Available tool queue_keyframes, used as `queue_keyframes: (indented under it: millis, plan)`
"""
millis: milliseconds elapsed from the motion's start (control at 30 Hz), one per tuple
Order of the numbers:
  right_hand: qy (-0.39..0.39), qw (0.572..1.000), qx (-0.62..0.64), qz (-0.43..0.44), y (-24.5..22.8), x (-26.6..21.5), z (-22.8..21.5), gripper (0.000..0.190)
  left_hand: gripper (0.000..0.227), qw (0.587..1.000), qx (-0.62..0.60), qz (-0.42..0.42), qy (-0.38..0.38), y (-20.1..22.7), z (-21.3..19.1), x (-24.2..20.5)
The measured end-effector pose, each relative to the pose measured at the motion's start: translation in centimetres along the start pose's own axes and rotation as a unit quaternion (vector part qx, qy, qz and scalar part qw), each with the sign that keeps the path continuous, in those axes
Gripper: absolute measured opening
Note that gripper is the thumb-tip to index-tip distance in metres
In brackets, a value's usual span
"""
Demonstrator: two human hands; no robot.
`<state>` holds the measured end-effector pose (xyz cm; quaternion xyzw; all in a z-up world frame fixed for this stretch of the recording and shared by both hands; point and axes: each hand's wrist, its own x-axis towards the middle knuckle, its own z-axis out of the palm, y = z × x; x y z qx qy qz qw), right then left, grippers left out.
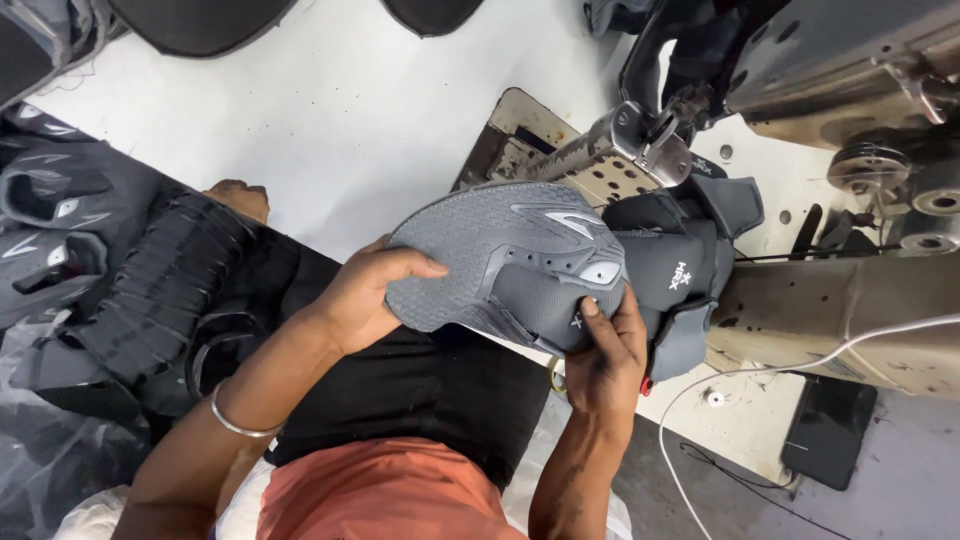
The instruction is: The person uses a sewing machine to stitch a grey slipper, guiding the material under the needle with both hands. They then use scissors to trim excess thread from the finished slipper and place it on a stack of completed items. The process is repeated for multiple slippers.
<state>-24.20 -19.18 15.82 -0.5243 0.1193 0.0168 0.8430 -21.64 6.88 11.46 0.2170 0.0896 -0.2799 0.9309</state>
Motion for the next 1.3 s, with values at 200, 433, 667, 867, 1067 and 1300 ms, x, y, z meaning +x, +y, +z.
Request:
queue_keyframes:
  millis: [200, 433, 667, 867, 1067, 1300]
  plan:
    - [-0.01, 0.999, -0.03, -0.028, 0.1, -0.1, 0.1, 0.05, 0.035, 1.0, -0.026, 0.004, -0.007, -0.1, 0.0, 0.2]
    - [-0.004, 0.998, -0.054, -0.032, 0.6, 0.2, -0.1, 0.051, 0.032, 1.0, -0.012, 0.005, 0.004, -0.2, 0.1, 0.2]
    - [-0.043, 0.997, -0.07, -0.007, 0.3, 0.3, -1.3, 0.06, 0.032, 0.99, 0.029, 0.012, 0.137, -0.4, 0.4, 0.2]
    - [-0.016, 0.999, -0.027, -0.031, -0.5, -1.1, 0.0, 0.07, 0.037, 0.981, 0.088, 0.046, 0.166, 1.0, 2.3, -1.1]
    - [-0.046, 0.916, -0.356, -0.179, -2.9, -3.1, 0.4, 0.101, 0.036, 0.979, 0.115, 0.016, 0.165, 1.0, 3.6, -1.4]
    - [0.13, 0.924, -0.336, -0.124, -6.0, -2.3, 2.8, 0.094, 0.033, 0.942, 0.277, 0.064, 0.18, -0.6, 2.5, 3.0]
